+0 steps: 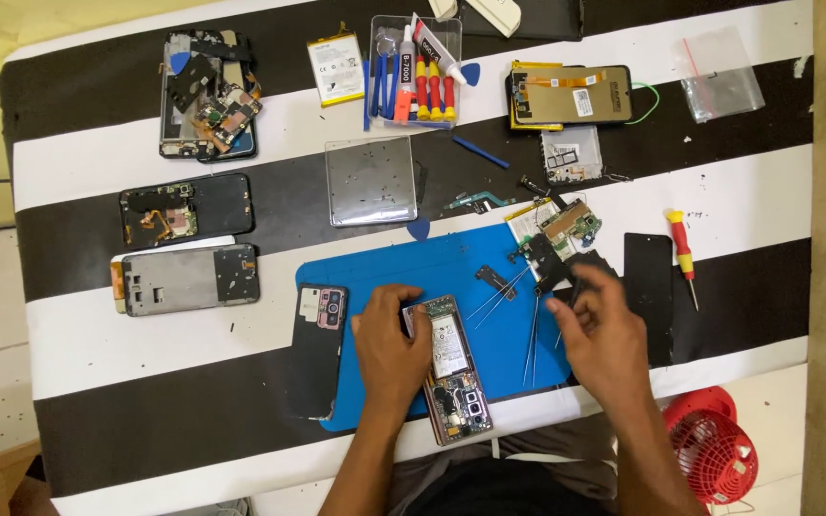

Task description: Repairing a smartphone by assembling internal components like the motherboard and connecting ribbon cables.

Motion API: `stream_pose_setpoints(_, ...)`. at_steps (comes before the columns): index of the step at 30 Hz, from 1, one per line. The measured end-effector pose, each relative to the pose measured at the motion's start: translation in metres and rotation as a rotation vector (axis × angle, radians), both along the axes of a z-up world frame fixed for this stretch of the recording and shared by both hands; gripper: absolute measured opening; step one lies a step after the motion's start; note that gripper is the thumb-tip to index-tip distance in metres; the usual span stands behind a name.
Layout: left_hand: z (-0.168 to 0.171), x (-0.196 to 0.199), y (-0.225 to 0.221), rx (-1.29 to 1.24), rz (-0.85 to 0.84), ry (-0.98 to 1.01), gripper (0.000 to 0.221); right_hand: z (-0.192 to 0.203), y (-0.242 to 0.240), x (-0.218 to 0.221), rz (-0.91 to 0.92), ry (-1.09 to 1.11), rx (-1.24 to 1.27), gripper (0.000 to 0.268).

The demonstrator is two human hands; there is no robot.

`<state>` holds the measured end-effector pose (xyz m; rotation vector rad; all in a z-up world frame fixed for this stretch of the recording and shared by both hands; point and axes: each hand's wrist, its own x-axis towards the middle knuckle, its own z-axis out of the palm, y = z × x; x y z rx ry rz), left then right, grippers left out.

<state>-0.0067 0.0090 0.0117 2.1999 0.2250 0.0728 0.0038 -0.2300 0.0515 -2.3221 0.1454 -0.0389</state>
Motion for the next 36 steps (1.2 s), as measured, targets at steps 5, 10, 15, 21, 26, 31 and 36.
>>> stream_pose_setpoints(5,0.008,-0.002,0.0,-0.012,0.008,-0.002,0.014,-0.008,-0.005,-0.003,-0.021,0.107,-0.162,0.04)
stream_pose_setpoints(10,0.003,-0.004,0.002,-0.07,0.062,-0.035,0.015,-0.02,-0.005,-0.008,-0.12,0.01,-0.286,0.022)
stream_pose_setpoints(15,0.0,-0.008,0.003,-0.175,0.113,-0.063,0.019,-0.025,0.031,-0.003,0.041,0.091,-0.267,0.025)
stream_pose_setpoints(21,0.005,-0.006,0.004,-0.192,0.086,-0.062,0.019,-0.024,0.055,0.033,0.031,0.315,-0.254,0.046)
stream_pose_setpoints(26,0.008,-0.009,0.004,-0.157,0.048,-0.035,0.02,-0.024,0.053,0.032,-0.01,0.475,-0.285,0.047)
stream_pose_setpoints(31,0.01,-0.007,0.005,-0.137,0.035,-0.022,0.019,-0.006,0.049,0.032,0.067,0.514,-0.277,0.048)
stream_pose_setpoints(36,0.007,-0.008,0.004,-0.142,0.034,-0.024,0.019,-0.006,0.036,0.029,0.048,0.537,-0.282,0.045)
